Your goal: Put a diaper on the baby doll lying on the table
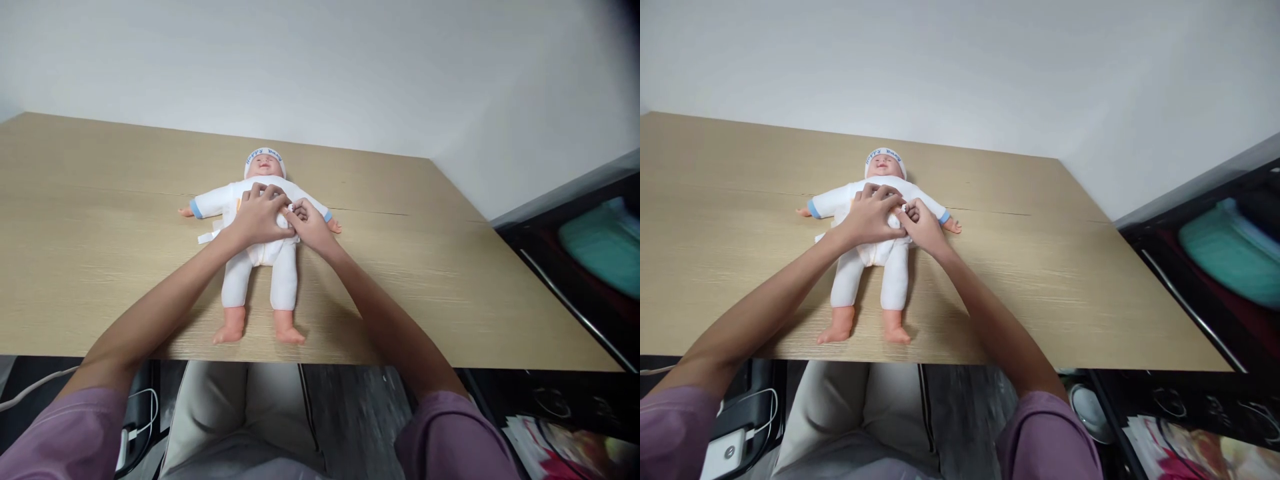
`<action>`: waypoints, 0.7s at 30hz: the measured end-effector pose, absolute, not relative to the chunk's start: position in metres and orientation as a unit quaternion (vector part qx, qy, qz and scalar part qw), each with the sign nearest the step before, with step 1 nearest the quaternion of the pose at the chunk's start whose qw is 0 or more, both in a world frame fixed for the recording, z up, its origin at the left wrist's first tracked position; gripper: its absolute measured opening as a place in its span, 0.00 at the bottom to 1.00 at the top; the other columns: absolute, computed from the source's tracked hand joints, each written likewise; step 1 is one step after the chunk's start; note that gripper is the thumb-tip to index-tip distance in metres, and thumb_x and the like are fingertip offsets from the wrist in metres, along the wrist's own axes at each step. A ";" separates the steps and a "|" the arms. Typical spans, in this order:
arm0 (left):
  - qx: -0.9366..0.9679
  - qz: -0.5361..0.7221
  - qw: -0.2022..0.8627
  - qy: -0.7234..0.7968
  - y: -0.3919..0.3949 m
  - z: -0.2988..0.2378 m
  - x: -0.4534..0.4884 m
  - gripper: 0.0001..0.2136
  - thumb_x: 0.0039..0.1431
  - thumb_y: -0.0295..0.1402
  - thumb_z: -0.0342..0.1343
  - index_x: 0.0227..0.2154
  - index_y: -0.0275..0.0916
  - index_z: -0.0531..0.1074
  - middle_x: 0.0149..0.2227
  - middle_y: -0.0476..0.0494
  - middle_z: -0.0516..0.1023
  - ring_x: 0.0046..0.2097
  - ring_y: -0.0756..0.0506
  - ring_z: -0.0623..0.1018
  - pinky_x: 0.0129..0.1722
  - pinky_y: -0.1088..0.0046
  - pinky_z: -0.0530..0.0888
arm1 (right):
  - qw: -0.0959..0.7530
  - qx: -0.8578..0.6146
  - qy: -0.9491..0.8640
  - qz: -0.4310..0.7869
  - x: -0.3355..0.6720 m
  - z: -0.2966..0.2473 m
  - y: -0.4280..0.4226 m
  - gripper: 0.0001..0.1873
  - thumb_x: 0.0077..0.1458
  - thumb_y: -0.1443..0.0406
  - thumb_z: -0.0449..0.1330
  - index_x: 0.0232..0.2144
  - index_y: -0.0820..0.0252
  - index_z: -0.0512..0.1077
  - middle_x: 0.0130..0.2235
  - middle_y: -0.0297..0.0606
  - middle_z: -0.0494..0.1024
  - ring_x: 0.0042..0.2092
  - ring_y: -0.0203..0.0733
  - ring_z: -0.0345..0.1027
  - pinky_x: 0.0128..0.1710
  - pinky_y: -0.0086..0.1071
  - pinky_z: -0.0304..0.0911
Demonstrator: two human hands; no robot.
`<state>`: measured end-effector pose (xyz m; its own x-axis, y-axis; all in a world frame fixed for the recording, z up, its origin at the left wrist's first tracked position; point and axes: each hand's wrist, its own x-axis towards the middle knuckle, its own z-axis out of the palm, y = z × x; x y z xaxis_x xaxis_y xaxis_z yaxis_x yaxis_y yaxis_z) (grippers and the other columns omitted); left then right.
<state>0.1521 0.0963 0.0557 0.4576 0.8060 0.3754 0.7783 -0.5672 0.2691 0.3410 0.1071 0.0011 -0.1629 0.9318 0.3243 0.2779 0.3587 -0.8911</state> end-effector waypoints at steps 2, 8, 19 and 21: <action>0.854 0.239 0.033 0.462 0.098 0.054 0.151 0.24 0.58 0.46 0.73 0.56 0.47 0.81 0.64 0.34 0.80 0.67 0.21 0.69 0.61 0.39 0.71 | 0.494 -0.443 -0.688 0.293 0.344 0.000 0.094 0.22 0.69 0.41 0.65 0.44 0.50 0.73 0.40 0.36 0.79 0.41 0.46 0.76 0.45 0.40 0.75; 0.850 0.247 0.064 0.460 0.104 0.050 0.150 0.28 0.59 0.52 0.73 0.58 0.46 0.79 0.65 0.33 0.80 0.68 0.20 0.68 0.63 0.39 0.70 | 0.479 -0.384 -0.777 0.140 0.352 0.000 0.059 0.24 0.81 0.50 0.51 0.65 0.49 0.77 0.67 0.46 0.81 0.71 0.55 0.72 0.77 0.56 0.64; 0.818 0.386 0.144 0.402 0.104 0.031 0.070 0.23 0.81 0.46 0.48 0.68 0.41 0.70 0.70 0.33 0.77 0.70 0.35 0.74 0.73 0.53 0.67 | 0.415 -0.366 -0.824 0.119 0.357 -0.009 0.059 0.33 0.82 0.48 0.44 0.78 0.46 0.70 0.76 0.43 0.74 0.76 0.57 0.66 0.79 0.59 0.60; 0.810 0.376 0.113 0.436 0.101 0.018 0.044 0.22 0.80 0.45 0.48 0.67 0.42 0.71 0.68 0.32 0.78 0.69 0.33 0.75 0.72 0.50 0.68 | 0.417 -0.366 -0.825 0.105 0.358 -0.008 0.057 0.32 0.82 0.49 0.45 0.77 0.47 0.71 0.75 0.45 0.75 0.75 0.58 0.68 0.78 0.59 0.61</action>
<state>0.0435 0.1008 0.0177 0.3371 0.7914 0.5099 0.6220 -0.5938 0.5103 0.3576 0.0575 -0.0082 -0.3843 0.6926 0.6105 0.5172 0.7092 -0.4791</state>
